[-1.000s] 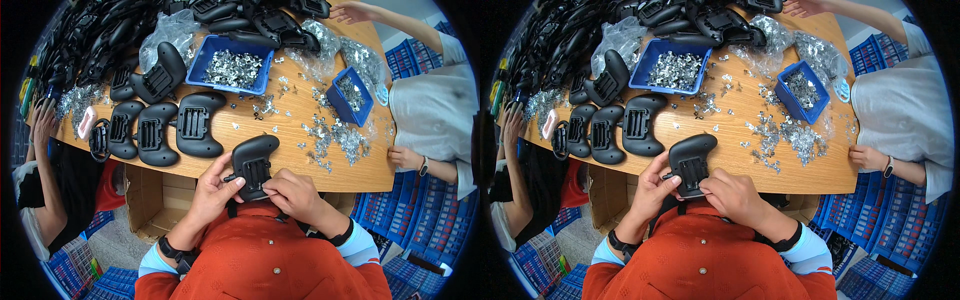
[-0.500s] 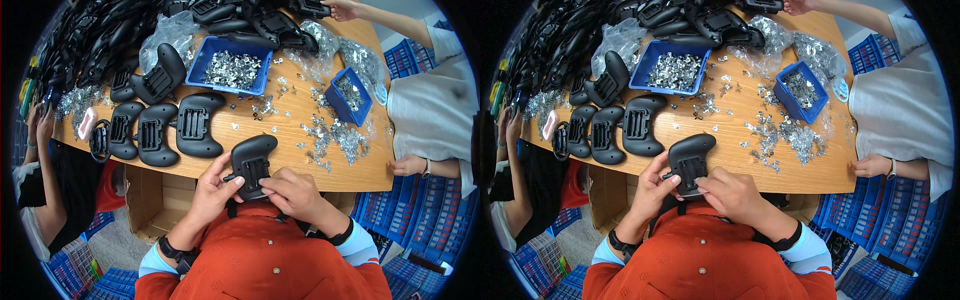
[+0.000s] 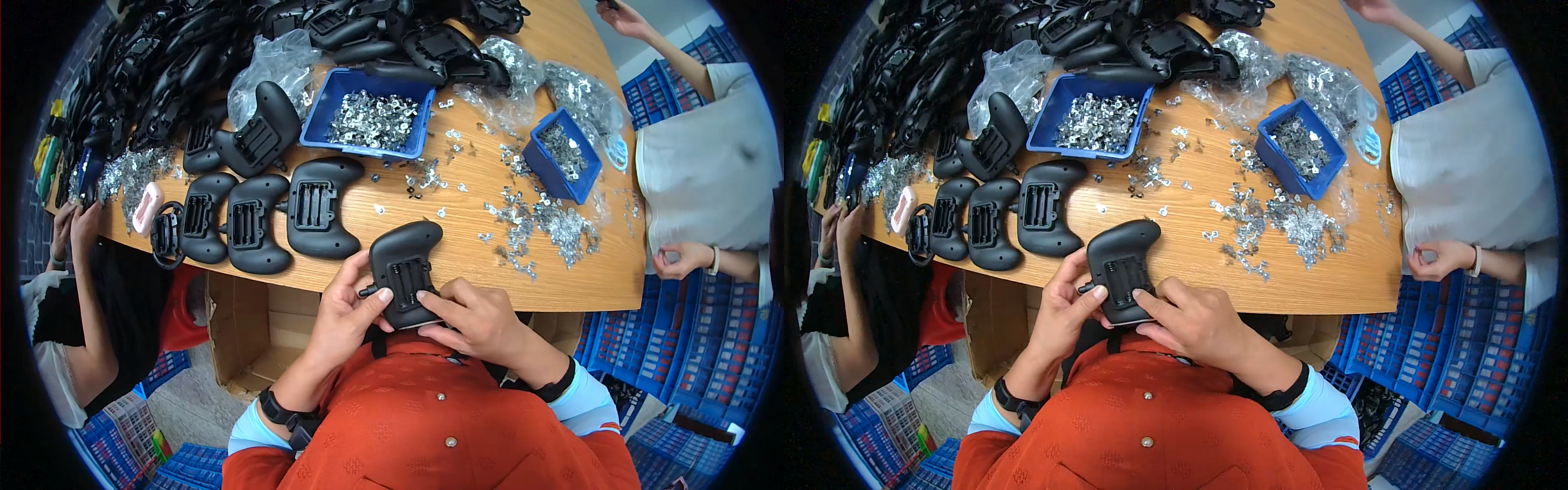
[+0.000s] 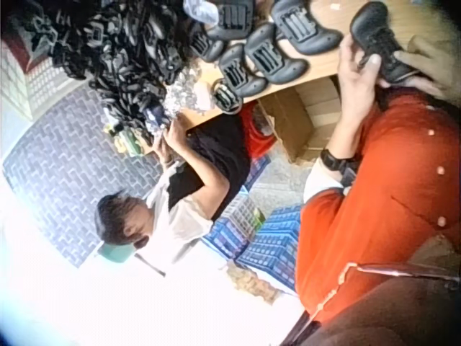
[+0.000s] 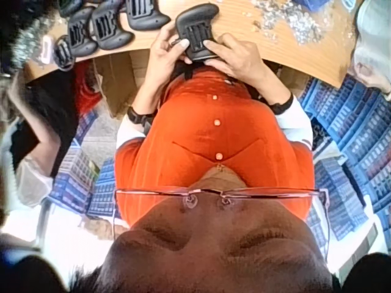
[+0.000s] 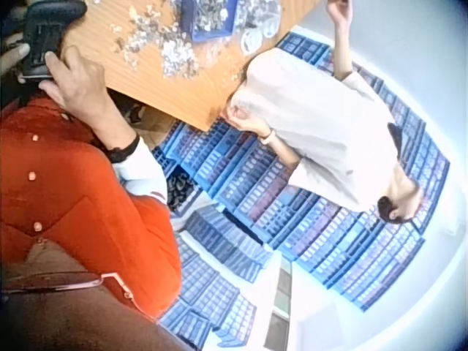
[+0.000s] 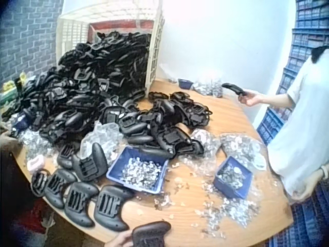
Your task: Assembling back plates and internal components for game controllers using screws and a manual screwdriver.
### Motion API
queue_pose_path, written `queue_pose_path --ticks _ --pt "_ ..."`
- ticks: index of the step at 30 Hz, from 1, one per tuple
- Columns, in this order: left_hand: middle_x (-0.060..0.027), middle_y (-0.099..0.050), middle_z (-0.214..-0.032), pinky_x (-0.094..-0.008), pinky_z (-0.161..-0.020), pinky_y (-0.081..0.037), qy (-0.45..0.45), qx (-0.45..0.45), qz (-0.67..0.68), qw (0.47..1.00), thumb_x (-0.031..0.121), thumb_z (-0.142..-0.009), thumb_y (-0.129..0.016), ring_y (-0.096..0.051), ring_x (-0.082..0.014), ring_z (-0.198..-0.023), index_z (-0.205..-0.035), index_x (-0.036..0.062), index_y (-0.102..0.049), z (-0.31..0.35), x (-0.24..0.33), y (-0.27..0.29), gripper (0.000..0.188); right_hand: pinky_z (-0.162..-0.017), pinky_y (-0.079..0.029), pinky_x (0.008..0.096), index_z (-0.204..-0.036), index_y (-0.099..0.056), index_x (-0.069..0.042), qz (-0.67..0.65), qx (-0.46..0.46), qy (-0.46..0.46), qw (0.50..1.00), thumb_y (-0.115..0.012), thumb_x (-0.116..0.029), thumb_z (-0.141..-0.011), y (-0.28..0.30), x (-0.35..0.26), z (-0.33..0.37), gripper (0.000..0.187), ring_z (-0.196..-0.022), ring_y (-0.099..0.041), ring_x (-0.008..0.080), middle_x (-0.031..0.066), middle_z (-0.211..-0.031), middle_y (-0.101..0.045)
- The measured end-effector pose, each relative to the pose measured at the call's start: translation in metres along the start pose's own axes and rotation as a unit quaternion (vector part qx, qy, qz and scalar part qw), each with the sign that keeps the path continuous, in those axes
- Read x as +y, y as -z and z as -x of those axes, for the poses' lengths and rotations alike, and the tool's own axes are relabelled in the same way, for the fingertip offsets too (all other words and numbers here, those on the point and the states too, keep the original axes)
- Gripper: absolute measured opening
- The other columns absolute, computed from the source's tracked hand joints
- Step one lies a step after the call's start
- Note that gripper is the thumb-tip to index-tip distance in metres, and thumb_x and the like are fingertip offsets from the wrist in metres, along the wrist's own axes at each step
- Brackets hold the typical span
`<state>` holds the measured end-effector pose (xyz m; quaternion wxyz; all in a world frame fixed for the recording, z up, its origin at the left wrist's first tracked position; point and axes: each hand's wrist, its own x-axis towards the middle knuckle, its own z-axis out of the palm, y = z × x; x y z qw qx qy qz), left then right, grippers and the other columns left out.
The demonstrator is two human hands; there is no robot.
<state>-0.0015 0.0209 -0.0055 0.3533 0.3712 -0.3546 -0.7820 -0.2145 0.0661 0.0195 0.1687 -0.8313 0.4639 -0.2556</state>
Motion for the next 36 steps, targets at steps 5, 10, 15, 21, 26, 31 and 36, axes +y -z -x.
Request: queue_pose_path --ticks 5,10,15,21,26,31,36 --pt "-0.0144 -0.06 -0.116 -0.0232 -0.063 -0.057 -0.032 0.018 -0.02 0.999 -0.011 -0.079 -0.066 -0.067 -0.0156 -0.088 -0.141 0.0017 -0.029 0.004 0.003 -0.011 0.074 -0.048 -0.047 0.0317 -0.11 -0.062 -0.005 0.014 0.027 0.016 0.999 -0.078 -0.021 -0.071 -0.005 0.002 0.004 0.045 -0.062 -0.061 0.0192 0.0059 -0.084 -0.055" --pt "-0.0162 -0.058 -0.118 -0.024 -0.067 -0.057 0.002 0.009 -0.049 0.999 -0.011 -0.079 -0.067 -0.067 -0.0168 -0.091 -0.136 0.0014 -0.032 0.002 0.009 -0.008 0.068 -0.052 -0.048 0.0316 -0.111 -0.059 -0.004 0.015 -0.018 -0.001 1.0 -0.077 -0.019 -0.072 0.001 -0.002 0.001 0.046 -0.065 -0.061 0.0204 0.0067 -0.087 -0.054" --pt "-0.0153 -0.058 -0.118 -0.0267 -0.071 -0.058 0.02 -0.007 -0.066 0.998 -0.01 -0.074 -0.071 -0.067 -0.019 -0.092 -0.133 0.0016 -0.036 0.0 0.005 -0.004 0.07 -0.053 -0.048 0.0315 -0.114 -0.058 -0.005 0.013 -0.001 -0.006 1.0 -0.077 -0.02 -0.072 -0.002 0.001 0.007 0.049 -0.065 -0.061 0.0203 0.007 -0.089 -0.054" --pt "-0.0107 -0.056 -0.118 -0.0276 -0.082 -0.056 -0.016 -0.025 -0.068 0.997 -0.01 -0.078 -0.07 -0.063 -0.017 -0.101 -0.128 0.0027 -0.036 0.0 0.004 -0.01 0.062 -0.052 -0.049 0.0315 -0.114 -0.057 -0.004 0.046 0.015 0.013 0.999 -0.077 -0.02 -0.071 -0.005 0.001 0.008 0.05 -0.063 -0.061 0.0198 0.0078 -0.089 -0.054" --pt "-0.0124 -0.057 -0.115 -0.0298 -0.083 -0.057 -0.012 -0.005 -0.073 0.997 -0.008 -0.076 -0.072 -0.065 -0.0191 -0.099 -0.122 0.0041 -0.04 0.0 0.005 -0.014 0.057 -0.051 -0.048 0.0317 -0.114 -0.057 -0.004 0.043 0.013 0.011 0.999 -0.076 -0.019 -0.071 -0.007 0.003 0.008 0.05 -0.061 -0.06 0.0197 0.0078 -0.088 -0.054" --pt "-0.0127 -0.059 -0.114 -0.0304 -0.084 -0.056 -0.024 -0.013 -0.091 0.996 -0.006 -0.077 -0.072 -0.065 -0.0193 -0.099 -0.122 0.0048 -0.039 -0.001 0.006 -0.013 0.056 -0.05 -0.048 0.0317 -0.114 -0.057 -0.004 0.046 0.016 0.013 0.999 -0.076 -0.02 -0.072 -0.006 0.002 0.008 0.049 -0.059 -0.059 0.0193 0.007 -0.084 -0.053" --pt "-0.0138 -0.06 -0.112 -0.0307 -0.084 -0.056 -0.009 -0.014 -0.096 0.995 -0.004 -0.078 -0.072 -0.065 -0.0197 -0.099 -0.123 0.0054 -0.039 -0.003 0.008 -0.015 0.057 -0.049 -0.047 0.032 -0.112 -0.058 -0.002 0.04 0.026 0.016 0.999 -0.076 -0.019 -0.072 -0.006 0.003 0.007 0.047 -0.059 -0.059 0.0196 0.0069 -0.079 -0.053"
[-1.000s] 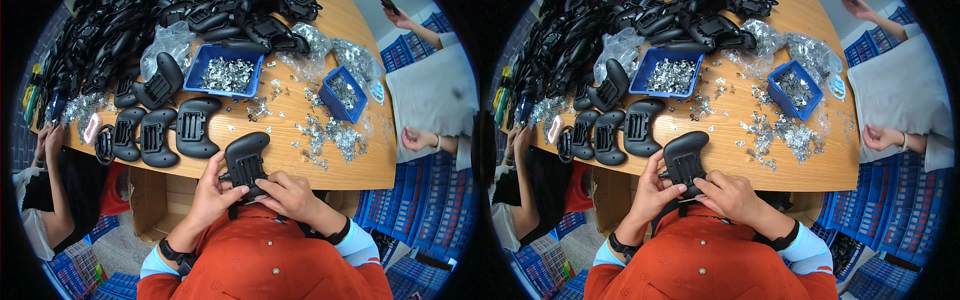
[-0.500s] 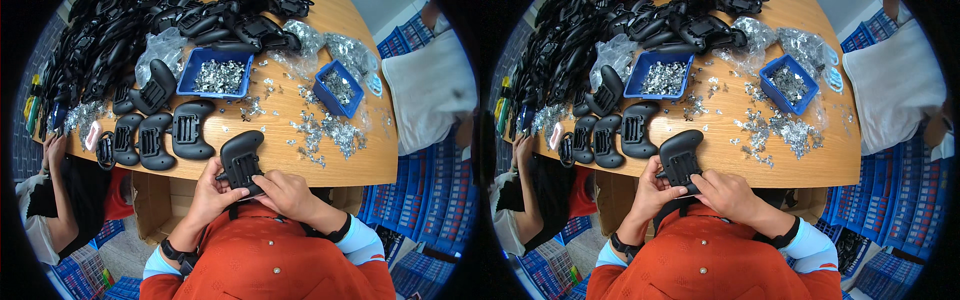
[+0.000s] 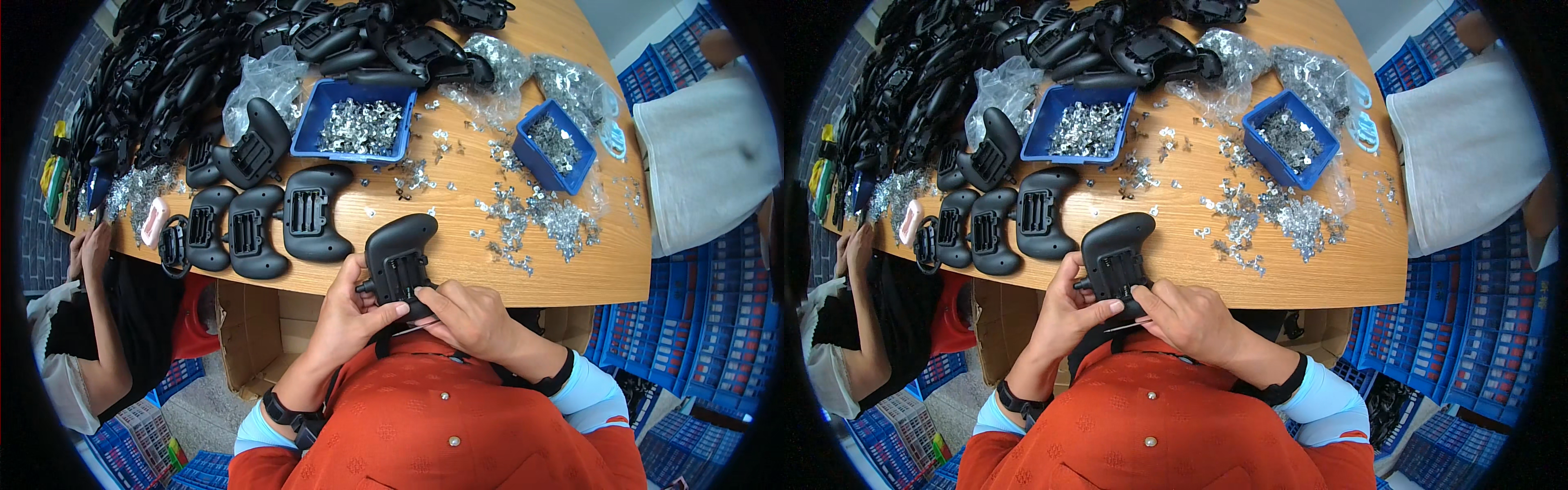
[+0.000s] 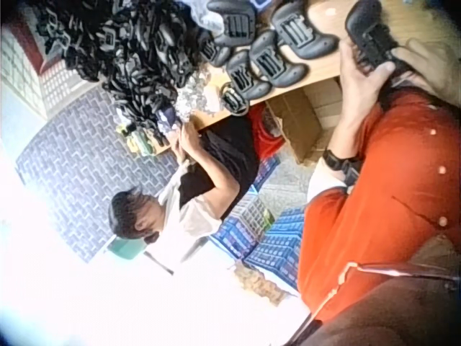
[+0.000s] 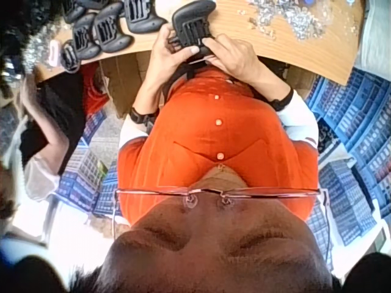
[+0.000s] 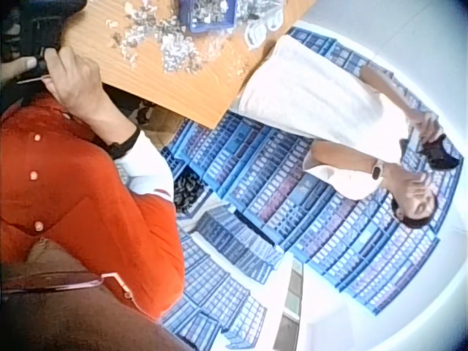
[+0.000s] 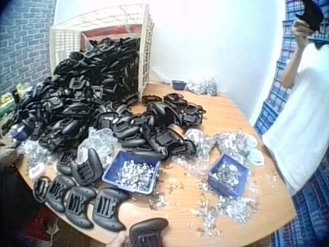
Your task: Assembling back plates and internal components for game controllers using screws and a manual screwdriver.
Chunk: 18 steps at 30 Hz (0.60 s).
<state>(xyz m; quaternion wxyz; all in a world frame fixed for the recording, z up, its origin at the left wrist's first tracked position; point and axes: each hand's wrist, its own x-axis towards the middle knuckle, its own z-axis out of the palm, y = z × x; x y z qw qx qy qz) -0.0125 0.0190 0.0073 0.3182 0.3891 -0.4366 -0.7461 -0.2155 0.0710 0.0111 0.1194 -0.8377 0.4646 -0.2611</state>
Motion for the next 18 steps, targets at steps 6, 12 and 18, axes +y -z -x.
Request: queue_pose_path --ticks 6,12,18 --pt "-0.015 -0.062 -0.11 -0.0304 -0.084 -0.056 -0.008 0.006 0.01 1.0 -0.005 -0.079 -0.071 -0.065 -0.02 -0.098 -0.124 0.0056 -0.039 0.0012 -0.0016 0.0 0.056 -0.051 -0.048 0.0315 -0.115 -0.057 -0.003 0.004 -0.011 -0.002 1.0 -0.075 -0.019 -0.072 0.0001 0.0002 0.0019 0.049 -0.06 -0.06 0.0196 0.0075 -0.084 -0.054" --pt "-0.0138 -0.062 -0.11 -0.0297 -0.083 -0.056 0.002 0.009 0.018 1.0 -0.005 -0.078 -0.072 -0.065 -0.0195 -0.098 -0.124 0.0053 -0.039 0.0013 0.0002 -0.0022 0.057 -0.051 -0.048 0.0313 -0.115 -0.057 -0.003 0.004 -0.002 0.002 1.0 -0.075 -0.019 -0.073 -0.0016 0.0011 0.0035 0.048 -0.06 -0.06 0.0194 0.0074 -0.084 -0.054" --pt "-0.0119 -0.061 -0.112 -0.0292 -0.083 -0.055 -0.006 0.014 0.018 1.0 -0.006 -0.078 -0.072 -0.064 -0.0182 -0.099 -0.123 0.005 -0.041 0.0021 -0.0006 -0.0017 0.056 -0.051 -0.048 0.0313 -0.114 -0.057 -0.004 0.007 -0.008 0.001 1.0 -0.075 -0.019 -0.073 -0.0011 -0.0002 0.0025 0.048 -0.06 -0.059 0.0193 0.0071 -0.083 -0.054"
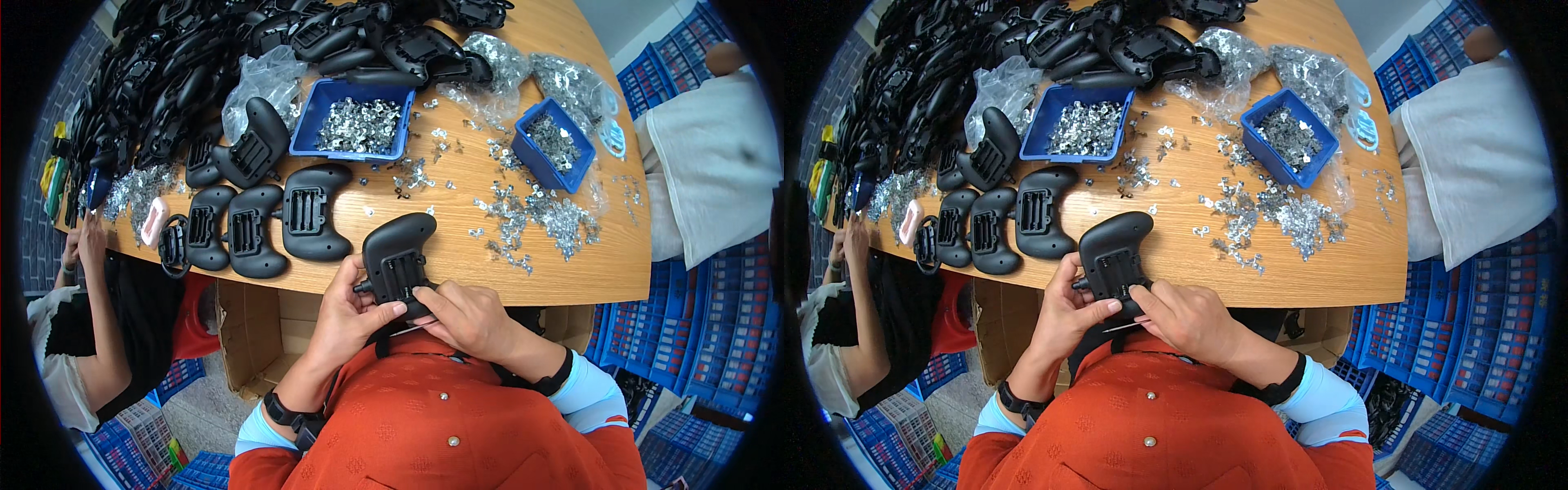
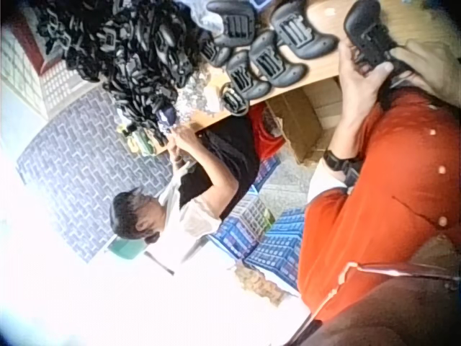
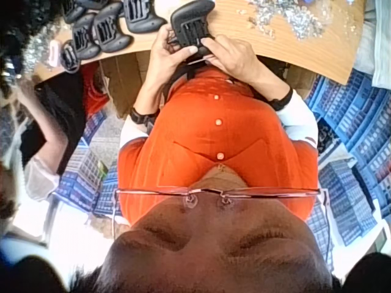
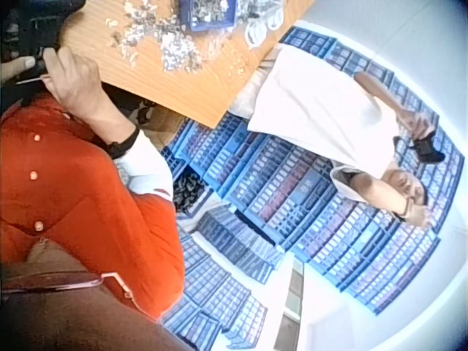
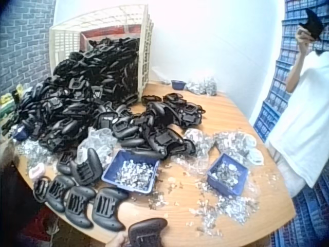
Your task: Assembling back plates and internal components for game controllers using screws and a manual screwdriver.
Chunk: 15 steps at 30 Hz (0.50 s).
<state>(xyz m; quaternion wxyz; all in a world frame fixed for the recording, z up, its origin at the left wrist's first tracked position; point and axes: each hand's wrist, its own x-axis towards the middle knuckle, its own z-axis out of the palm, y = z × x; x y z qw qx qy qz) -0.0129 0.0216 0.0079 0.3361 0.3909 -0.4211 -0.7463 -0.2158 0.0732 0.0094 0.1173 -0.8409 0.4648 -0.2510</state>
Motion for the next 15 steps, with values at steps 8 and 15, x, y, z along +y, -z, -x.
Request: queue_pose_path --ticks 8,15 --pt "-0.0119 -0.06 -0.112 -0.03 -0.087 -0.055 -0.008 -0.001 -0.002 1.0 -0.007 -0.078 -0.07 -0.064 -0.0179 -0.099 -0.122 0.0044 -0.041 -0.0006 -0.0029 0.0007 0.054 -0.05 -0.047 0.0313 -0.114 -0.057 -0.004 -0.008 0.001 -0.003 1.0 -0.075 -0.018 -0.073 -0.001 0.0001 -0.0004 0.047 -0.059 -0.059 0.0193 0.0071 -0.082 -0.053" --pt "-0.0112 -0.059 -0.113 -0.0282 -0.082 -0.055 0.008 0.007 -0.002 1.0 -0.008 -0.078 -0.07 -0.064 -0.0171 -0.098 -0.124 0.0034 -0.041 0.0003 -0.0045 -0.0015 0.056 -0.051 -0.047 0.0316 -0.114 -0.057 -0.004 -0.006 0.003 -0.003 1.0 -0.075 -0.018 -0.072 -0.0011 0.0009 0.0005 0.048 -0.06 -0.059 0.0194 0.007 -0.081 -0.053"
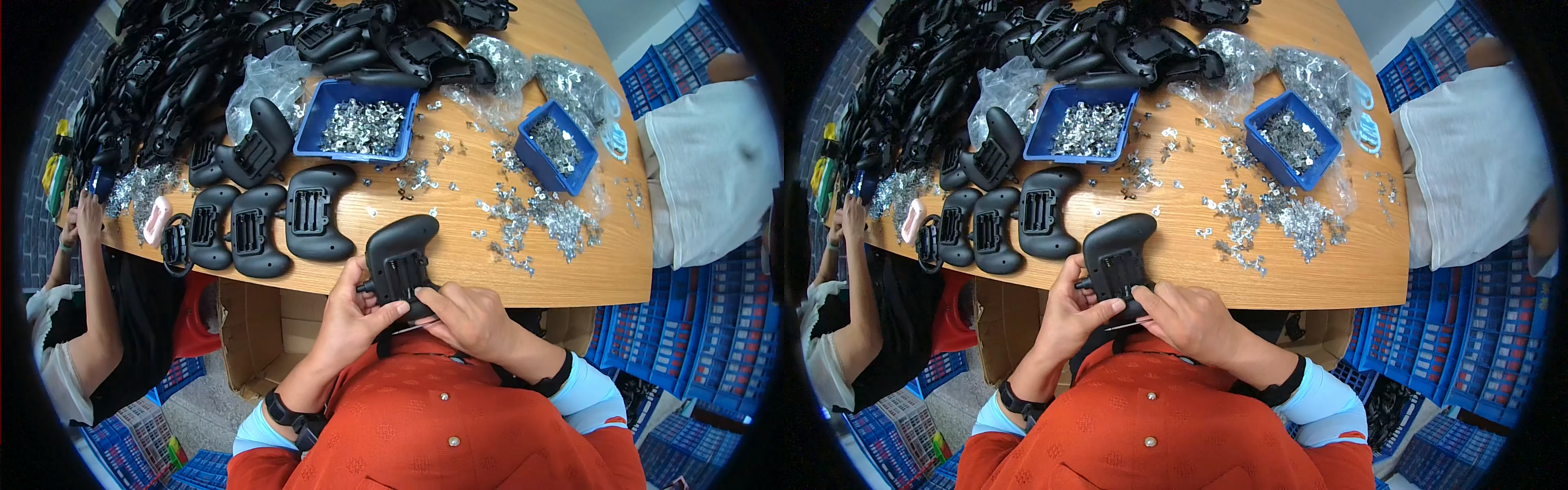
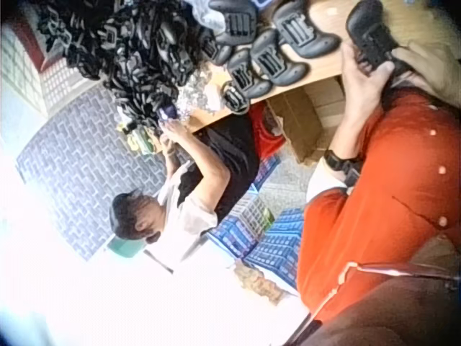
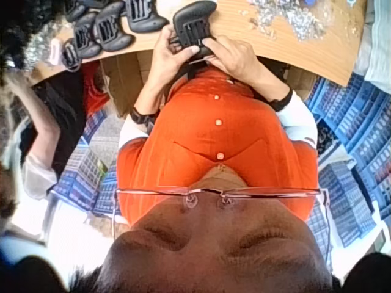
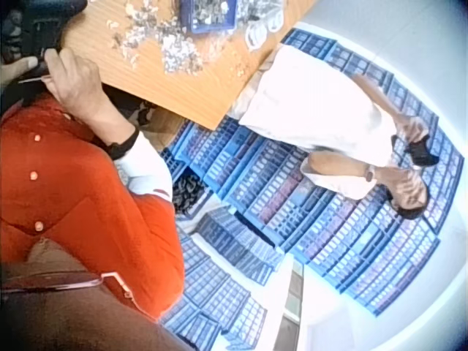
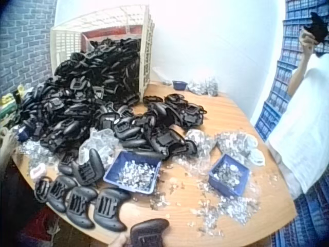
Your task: Assembling back plates and internal components for game controllers using screws and a manual screwdriver.
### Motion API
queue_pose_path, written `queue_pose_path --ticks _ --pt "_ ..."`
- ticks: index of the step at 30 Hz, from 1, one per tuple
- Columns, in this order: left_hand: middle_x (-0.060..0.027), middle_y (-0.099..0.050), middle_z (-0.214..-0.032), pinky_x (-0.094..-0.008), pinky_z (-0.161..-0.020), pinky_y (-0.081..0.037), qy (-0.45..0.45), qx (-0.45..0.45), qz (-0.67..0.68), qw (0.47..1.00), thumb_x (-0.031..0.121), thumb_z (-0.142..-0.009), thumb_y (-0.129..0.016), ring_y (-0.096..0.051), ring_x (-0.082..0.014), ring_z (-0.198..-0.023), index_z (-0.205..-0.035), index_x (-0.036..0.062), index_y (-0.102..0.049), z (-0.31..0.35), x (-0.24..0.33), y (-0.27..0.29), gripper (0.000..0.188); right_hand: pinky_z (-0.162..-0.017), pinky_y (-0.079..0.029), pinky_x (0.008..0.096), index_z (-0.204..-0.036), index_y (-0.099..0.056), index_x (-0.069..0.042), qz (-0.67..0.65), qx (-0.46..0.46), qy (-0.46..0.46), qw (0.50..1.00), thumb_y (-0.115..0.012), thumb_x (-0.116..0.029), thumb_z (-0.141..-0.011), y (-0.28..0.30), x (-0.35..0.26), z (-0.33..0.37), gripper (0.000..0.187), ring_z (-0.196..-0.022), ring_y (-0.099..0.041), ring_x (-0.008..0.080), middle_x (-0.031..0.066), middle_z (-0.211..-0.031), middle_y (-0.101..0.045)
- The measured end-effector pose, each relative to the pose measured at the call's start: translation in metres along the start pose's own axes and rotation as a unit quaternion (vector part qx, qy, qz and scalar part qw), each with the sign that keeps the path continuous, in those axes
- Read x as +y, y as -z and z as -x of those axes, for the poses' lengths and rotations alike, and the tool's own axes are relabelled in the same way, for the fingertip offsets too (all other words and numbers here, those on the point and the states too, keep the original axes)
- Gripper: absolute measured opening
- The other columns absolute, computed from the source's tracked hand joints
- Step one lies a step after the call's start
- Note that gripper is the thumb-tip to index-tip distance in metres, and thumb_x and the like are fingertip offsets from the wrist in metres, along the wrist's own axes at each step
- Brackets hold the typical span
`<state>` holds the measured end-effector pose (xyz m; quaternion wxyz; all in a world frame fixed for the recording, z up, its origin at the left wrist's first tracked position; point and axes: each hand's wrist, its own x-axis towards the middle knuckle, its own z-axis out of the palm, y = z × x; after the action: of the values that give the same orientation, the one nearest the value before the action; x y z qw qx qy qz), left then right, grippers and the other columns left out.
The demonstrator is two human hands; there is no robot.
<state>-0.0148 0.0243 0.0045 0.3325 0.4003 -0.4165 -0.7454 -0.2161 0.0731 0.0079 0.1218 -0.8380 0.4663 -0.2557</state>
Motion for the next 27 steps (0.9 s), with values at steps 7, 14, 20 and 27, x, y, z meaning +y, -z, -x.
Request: queue_pose_path --ticks 7,14,20,27 --pt "-0.0099 -0.056 -0.117 -0.0218 -0.068 -0.055 -0.038 0.041 0.016 0.998 -0.01 -0.077 -0.071 -0.065 -0.0147 -0.092 -0.128 0.0003 -0.043 0.001 -0.0045 -0.0045 0.059 -0.051 -0.047 0.0323 -0.115 -0.056 -0.004 0.007 0.003 -0.01 1.0 -0.076 -0.017 -0.071 0.0003 0.0002 -0.0009 0.051 -0.061 -0.059 0.0202 0.0074 -0.081 -0.053" --pt "-0.0105 -0.058 -0.115 -0.0209 -0.068 -0.054 -0.056 0.048 0.017 0.997 -0.009 -0.078 -0.07 -0.066 -0.0148 -0.092 -0.131 0.001 -0.04 -0.0005 -0.0074 -0.0062 0.062 -0.051 -0.048 0.0321 -0.115 -0.056 -0.004 0.008 0.0 -0.007 1.0 -0.076 -0.017 -0.07 0.0 0.0018 -0.0013 0.051 -0.061 -0.059 0.0202 0.0076 -0.083 -0.054" --pt "-0.0118 -0.06 -0.112 -0.0233 -0.074 -0.055 -0.044 0.037 -0.001 0.998 -0.008 -0.079 -0.07 -0.065 -0.016 -0.096 -0.131 0.0021 -0.038 -0.0008 -0.0057 -0.0051 0.061 -0.052 -0.048 0.0322 -0.115 -0.057 -0.003 0.003 0.009 -0.01 1.0 -0.075 -0.017 -0.071 0.0005 0.0019 -0.0011 0.049 -0.062 -0.06 0.0203 0.0079 -0.083 -0.054" --pt "-0.0113 -0.059 -0.112 -0.0264 -0.081 -0.056 -0.046 0.037 -0.016 0.998 -0.008 -0.078 -0.07 -0.065 -0.0174 -0.097 -0.126 0.0017 -0.041 -0.0008 -0.0051 -0.0041 0.057 -0.052 -0.048 0.0323 -0.115 -0.057 -0.003 0.009 0.008 -0.003 1.0 -0.075 -0.017 -0.072 -0.0008 0.0026 0.0016 0.049 -0.06 -0.059 0.0205 0.0072 -0.081 -0.053"
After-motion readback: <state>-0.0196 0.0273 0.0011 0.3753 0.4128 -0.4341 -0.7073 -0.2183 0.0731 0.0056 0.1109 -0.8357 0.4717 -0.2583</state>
